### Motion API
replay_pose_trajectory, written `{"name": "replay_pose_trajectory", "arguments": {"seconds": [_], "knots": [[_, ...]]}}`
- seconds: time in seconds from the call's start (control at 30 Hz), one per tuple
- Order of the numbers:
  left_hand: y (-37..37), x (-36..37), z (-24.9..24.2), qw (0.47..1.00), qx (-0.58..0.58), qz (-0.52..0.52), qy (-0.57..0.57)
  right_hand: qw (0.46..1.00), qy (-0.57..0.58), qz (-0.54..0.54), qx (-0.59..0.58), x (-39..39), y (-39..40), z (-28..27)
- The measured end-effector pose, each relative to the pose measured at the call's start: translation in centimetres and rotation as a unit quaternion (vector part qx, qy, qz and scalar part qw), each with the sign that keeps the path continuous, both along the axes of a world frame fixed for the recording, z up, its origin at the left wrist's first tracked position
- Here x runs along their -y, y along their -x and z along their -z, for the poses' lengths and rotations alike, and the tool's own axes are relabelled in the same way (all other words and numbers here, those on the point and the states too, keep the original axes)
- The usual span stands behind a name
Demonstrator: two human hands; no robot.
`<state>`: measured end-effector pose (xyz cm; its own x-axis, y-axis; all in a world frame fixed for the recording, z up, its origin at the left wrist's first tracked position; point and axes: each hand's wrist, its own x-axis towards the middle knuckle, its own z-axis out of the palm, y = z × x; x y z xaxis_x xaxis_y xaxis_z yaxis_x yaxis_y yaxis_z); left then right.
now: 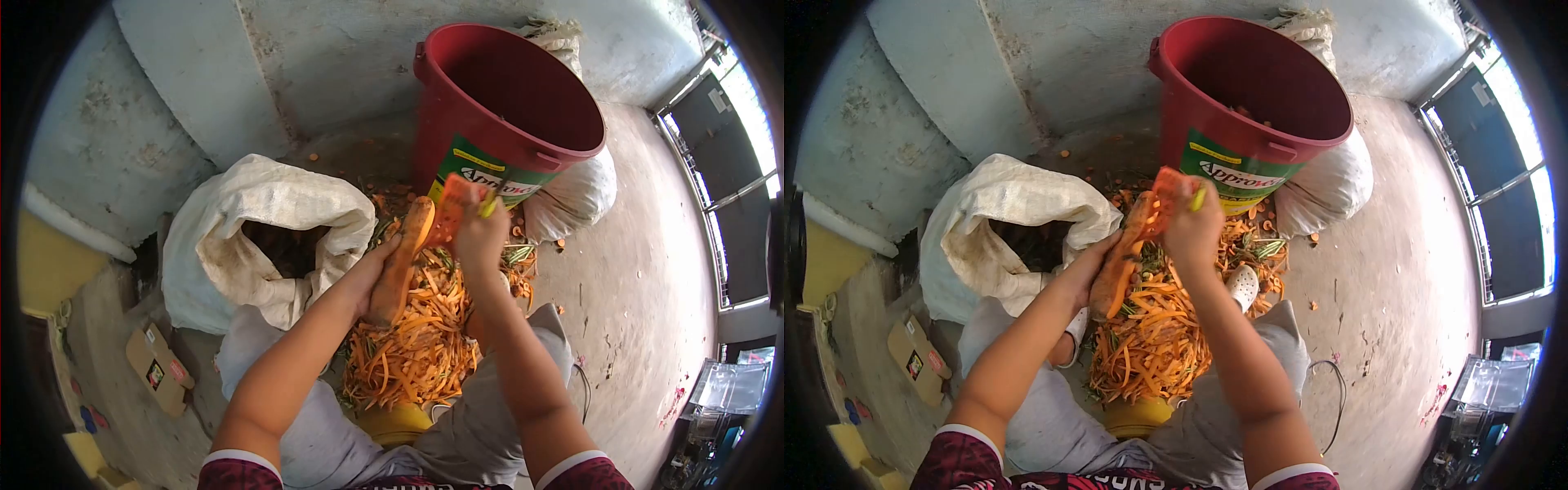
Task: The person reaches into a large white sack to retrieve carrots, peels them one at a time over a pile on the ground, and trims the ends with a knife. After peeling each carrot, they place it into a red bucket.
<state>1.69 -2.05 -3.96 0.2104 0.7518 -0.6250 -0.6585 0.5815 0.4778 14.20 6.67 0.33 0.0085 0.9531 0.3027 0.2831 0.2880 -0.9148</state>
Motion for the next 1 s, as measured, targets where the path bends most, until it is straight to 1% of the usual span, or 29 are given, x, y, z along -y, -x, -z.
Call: {"name": "replay_pose_trajectory", "arguments": {"seconds": [0.07, 0.1, 0.13, 0.17, 0.2, 0.27, 0.37, 0.4, 0.5, 0.57, 0.6, 0.63, 0.67, 0.7, 0.77, 0.87, 0.97, 1.0], "knots": [[-0.1, -0.4, 1.0, 0.999, 0.032, -0.013, -0.038, 0.996, 0.067, -0.053, -0.025, 2.2, 1.5, -0.9], [-0.2, -0.2, -0.6, 0.999, -0.021, -0.014, -0.029, 0.992, 0.097, -0.071, -0.034, 2.9, 2.1, -1.2], [-0.5, 0.2, -3.5, 0.997, -0.073, -0.014, -0.020, 0.994, 0.081, -0.076, -0.015, 3.3, 2.4, -1.2], [-0.7, 0.4, -5.2, 0.992, -0.125, -0.013, -0.010, 0.995, 0.065, -0.080, 0.005, 3.7, 2.7, -1.2], [-0.9, 0.3, -4.9, 0.995, -0.091, -0.036, -0.025, 0.995, 0.049, -0.084, 0.024, 3.9, 2.8, -1.2], [-1.1, 0.0, -3.8, 0.995, -0.023, -0.083, -0.056, 0.994, 0.050, -0.095, 0.021, 3.9, 2.7, -1.5], [-0.3, -1.0, -2.2, 0.993, -0.070, -0.001, -0.092, 0.993, 0.059, -0.093, 0.038, 4.0, 2.6, -1.4], [-0.4, -1.3, -2.2, 0.995, -0.068, -0.005, -0.078, 0.993, 0.063, -0.089, 0.049, 4.0, 2.5, -1.3], [-1.0, -1.7, -2.4, 0.997, -0.067, -0.004, -0.030, 0.995, 0.030, -0.049, 0.087, 4.1, 2.2, -0.7], [-1.5, -1.1, -3.0, 0.997, -0.072, 0.017, 0.012, 0.993, 0.009, 0.021, 0.114, 2.3, 1.5, 0.6], [-1.8, -0.7, -3.0, 0.997, -0.055, 0.048, 0.010, 0.990, -0.001, 0.056, 0.127, 0.8, 0.7, 1.4], [-2.0, -0.4, -2.9, 0.996, -0.038, 0.079, 0.007, 0.996, -0.026, 0.069, 0.057, -0.9, -0.1, 1.0], [-2.2, -0.2, -2.9, 0.994, -0.021, 0.110, 0.005, 0.992, -0.043, 0.099, 0.069, -2.0, -1.4, 0.4], [-2.1, -0.1, -2.9, 0.991, -0.043, 0.126, -0.008, 0.987, -0.081, 0.129, 0.054, -3.7, -2.3, 1.5], [-1.5, 0.2, -3.0, 0.983, -0.086, 0.159, -0.034, 0.981, -0.051, 0.166, 0.080, -3.7, -3.3, -0.7], [-0.9, 1.0, -3.3, 0.967, -0.155, 0.182, -0.086, 0.947, -0.105, 0.263, 0.148, -5.4, -5.4, 0.2], [-0.5, 2.4, -4.0, 0.967, -0.122, 0.197, -0.105, 0.939, -0.050, 0.312, 0.133, -7.1, -8.0, 0.9], [-0.4, 2.5, -3.3, 0.974, -0.094, 0.171, -0.112, 0.944, -0.076, 0.297, 0.121, -6.8, -7.7, 0.5]]}}
